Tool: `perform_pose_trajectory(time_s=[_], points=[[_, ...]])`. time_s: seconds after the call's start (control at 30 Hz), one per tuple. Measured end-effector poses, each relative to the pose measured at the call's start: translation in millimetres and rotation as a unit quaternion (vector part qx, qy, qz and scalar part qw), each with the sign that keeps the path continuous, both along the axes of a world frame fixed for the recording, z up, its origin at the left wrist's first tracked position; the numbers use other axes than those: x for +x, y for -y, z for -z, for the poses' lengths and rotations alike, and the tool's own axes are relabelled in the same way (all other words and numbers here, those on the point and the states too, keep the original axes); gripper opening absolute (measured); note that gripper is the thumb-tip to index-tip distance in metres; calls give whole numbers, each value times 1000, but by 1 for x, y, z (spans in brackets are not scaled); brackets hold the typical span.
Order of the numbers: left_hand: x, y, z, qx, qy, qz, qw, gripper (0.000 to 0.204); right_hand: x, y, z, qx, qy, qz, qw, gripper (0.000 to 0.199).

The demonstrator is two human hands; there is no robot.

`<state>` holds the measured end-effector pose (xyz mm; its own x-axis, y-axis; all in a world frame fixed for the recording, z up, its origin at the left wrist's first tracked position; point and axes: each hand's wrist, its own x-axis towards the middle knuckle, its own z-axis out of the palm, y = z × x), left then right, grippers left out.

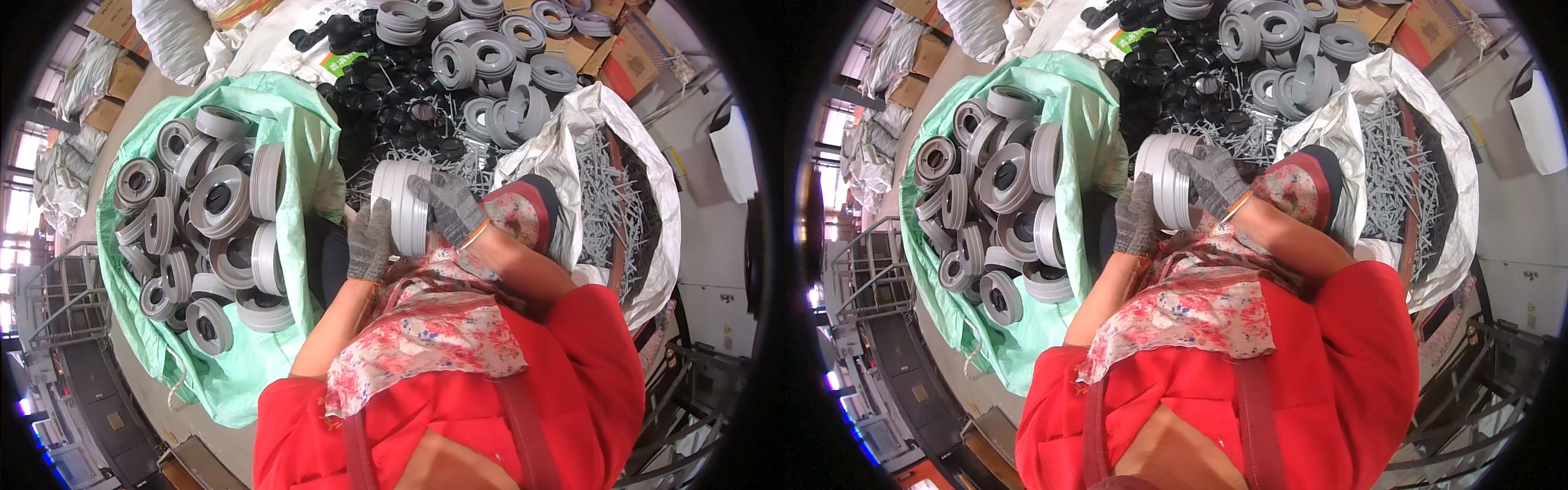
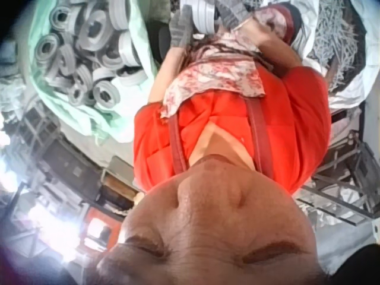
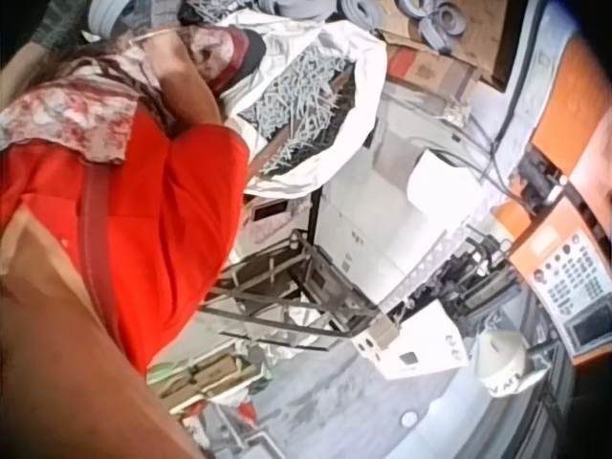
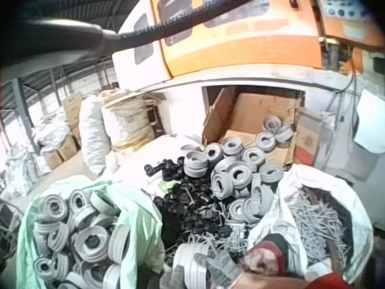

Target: The person sits on the floor and repeatedly picks up gray circular parts and black inserts, then presses the inserts into the parts. The assembled units are placed into a green sack.

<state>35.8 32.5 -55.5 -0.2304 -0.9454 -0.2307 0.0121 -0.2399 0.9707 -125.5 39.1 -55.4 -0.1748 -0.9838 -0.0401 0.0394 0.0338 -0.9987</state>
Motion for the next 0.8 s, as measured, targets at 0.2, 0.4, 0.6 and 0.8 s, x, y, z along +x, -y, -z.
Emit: perform_pose_trajectory(time_s=[0.2,0.4,0.6,0.8], points=[[-3,12,-14,-29,128,-7,991,50,-2,-9,-37,14,-91,-27,995,33],[-10,9,16,-112,103,-92,984,48,14,-26,11,-298,-468,39,831,32],[-12,2,29,-197,196,-138,951,41,14,-5,-28,41,-15,116,992,28],[12,28,27,-286,500,-6,817,40,-11,5,-24,20,-160,32,986,24]])
